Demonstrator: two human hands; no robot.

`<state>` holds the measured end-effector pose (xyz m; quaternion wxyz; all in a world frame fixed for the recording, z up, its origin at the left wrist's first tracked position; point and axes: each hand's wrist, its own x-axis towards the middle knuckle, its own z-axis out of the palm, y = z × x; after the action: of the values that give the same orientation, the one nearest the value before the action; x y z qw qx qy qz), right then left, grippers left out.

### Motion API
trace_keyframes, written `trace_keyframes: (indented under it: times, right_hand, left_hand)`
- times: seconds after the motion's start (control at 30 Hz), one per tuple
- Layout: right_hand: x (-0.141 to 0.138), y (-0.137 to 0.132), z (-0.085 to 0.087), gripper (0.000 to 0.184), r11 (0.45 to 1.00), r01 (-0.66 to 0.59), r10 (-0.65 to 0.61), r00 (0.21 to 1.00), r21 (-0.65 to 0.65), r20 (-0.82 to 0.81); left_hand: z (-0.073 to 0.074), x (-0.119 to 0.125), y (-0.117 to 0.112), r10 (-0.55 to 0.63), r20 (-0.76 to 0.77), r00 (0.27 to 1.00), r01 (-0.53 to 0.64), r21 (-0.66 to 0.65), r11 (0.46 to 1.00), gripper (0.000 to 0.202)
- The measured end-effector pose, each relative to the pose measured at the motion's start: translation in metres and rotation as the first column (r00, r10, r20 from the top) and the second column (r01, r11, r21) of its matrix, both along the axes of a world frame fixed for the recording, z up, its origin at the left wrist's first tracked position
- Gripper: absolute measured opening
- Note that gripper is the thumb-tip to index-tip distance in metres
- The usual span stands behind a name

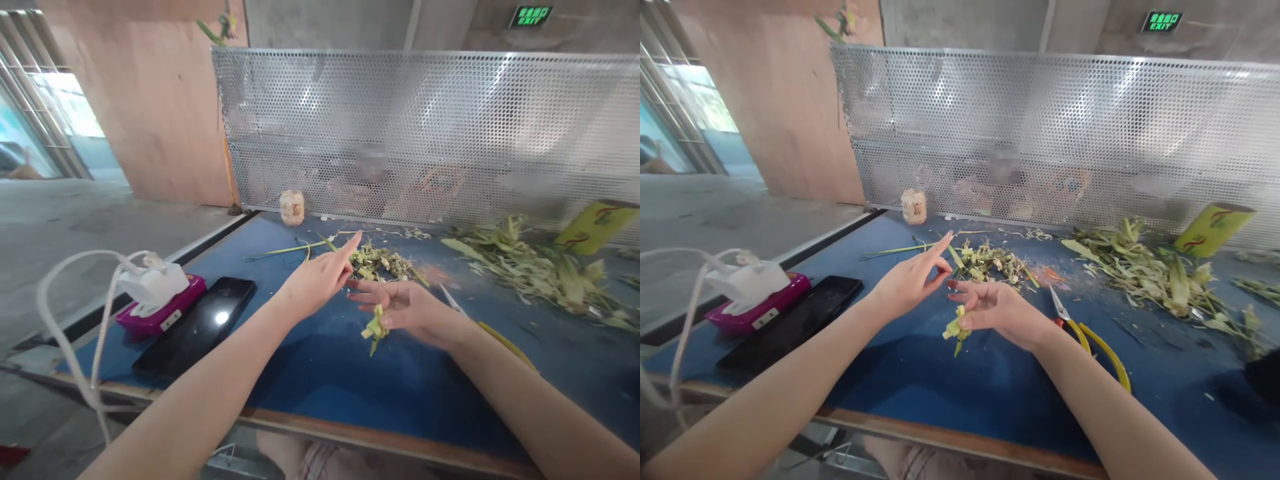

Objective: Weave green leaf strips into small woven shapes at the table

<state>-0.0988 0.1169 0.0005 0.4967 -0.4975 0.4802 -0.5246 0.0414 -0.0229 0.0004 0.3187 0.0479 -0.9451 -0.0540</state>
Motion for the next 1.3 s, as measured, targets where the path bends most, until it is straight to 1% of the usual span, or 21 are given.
trace_keyframes:
  times: [0.1, 0.17, 0.23, 0.33, 0.43, 0.53, 0.63, 0.7, 0.77, 0.83, 0.93, 1.03, 1.1, 1.3]
  right_hand:
    - [0.000, -0.001, -0.001, 0.020, 0.999, 0.028, -0.027, 1.000, 0.040, -0.013]
    - [-0.001, -0.005, -0.004, 0.021, 0.996, 0.075, -0.074, 0.997, 0.043, -0.024]
    - [-0.002, -0.008, -0.008, 0.023, 0.988, 0.151, -0.150, 0.988, 0.022, -0.023]
    - [-0.002, -0.011, -0.012, 0.024, 0.960, 0.280, -0.281, 0.959, -0.026, -0.043]
    - [-0.001, -0.010, -0.009, 0.025, 0.928, 0.365, -0.371, 0.924, -0.074, -0.090]
    - [-0.001, -0.008, -0.004, 0.026, 0.910, 0.404, -0.413, 0.902, -0.092, -0.125]
    - [-0.001, -0.008, -0.003, 0.028, 0.901, 0.416, -0.430, 0.893, -0.120, -0.133]
    - [-0.002, -0.008, -0.004, 0.029, 0.889, 0.434, -0.452, 0.883, -0.147, -0.127]
    - [-0.003, -0.008, -0.004, 0.029, 0.872, 0.460, -0.481, 0.867, -0.166, -0.129]
    - [-0.003, -0.007, -0.003, 0.027, 0.864, 0.477, -0.500, 0.852, -0.164, -0.155]
    - [-0.004, -0.006, 0.000, 0.024, 0.879, 0.464, -0.478, 0.854, -0.112, -0.208]
    - [-0.006, -0.004, 0.001, 0.022, 0.916, 0.401, -0.395, 0.888, -0.023, -0.236]
    - [-0.008, -0.004, 0.000, 0.022, 0.942, 0.333, -0.316, 0.916, 0.031, -0.245]
    - [-0.013, -0.003, -0.006, 0.018, 0.982, 0.154, -0.128, 0.969, 0.110, -0.211]
  left_hand:
    - [-0.002, -0.002, 0.003, -0.021, 0.000, 1.000, 0.021, -0.075, 0.997, 0.060]
    - [-0.002, -0.002, 0.007, -0.035, -0.023, 0.999, 0.033, -0.076, 0.997, 0.062]
    - [-0.001, -0.002, 0.012, -0.045, -0.026, 0.999, 0.044, -0.060, 0.997, 0.064]
    - [0.000, -0.002, 0.016, -0.062, -0.008, 0.998, 0.062, -0.006, 0.998, 0.065]
    - [0.001, -0.002, 0.016, -0.065, -0.001, 0.998, 0.065, 0.072, 0.995, 0.066]
    - [0.000, -0.002, 0.017, -0.109, -0.015, 0.994, 0.110, 0.158, 0.981, 0.069]
    - [0.002, -0.001, 0.020, -0.178, -0.065, 0.982, 0.189, 0.267, 0.945, 0.073]
    - [0.004, 0.000, 0.022, -0.199, -0.070, 0.977, 0.211, 0.280, 0.936, 0.074]
    - [0.005, 0.000, 0.023, -0.197, -0.059, 0.979, 0.205, 0.214, 0.955, 0.072]
    - [0.005, 0.000, 0.024, -0.188, -0.049, 0.981, 0.193, 0.108, 0.975, 0.069]
    - [0.002, -0.001, 0.024, -0.194, -0.029, 0.981, 0.192, -0.054, 0.980, 0.063]
    - [-0.001, -0.002, 0.026, -0.228, -0.009, 0.974, 0.223, -0.164, 0.961, 0.061]
    - [-0.002, -0.002, 0.028, -0.257, -0.014, 0.966, 0.250, -0.200, 0.947, 0.061]
    - [0.001, -0.004, 0.035, -0.373, -0.061, 0.926, 0.334, -0.330, 0.883, 0.064]
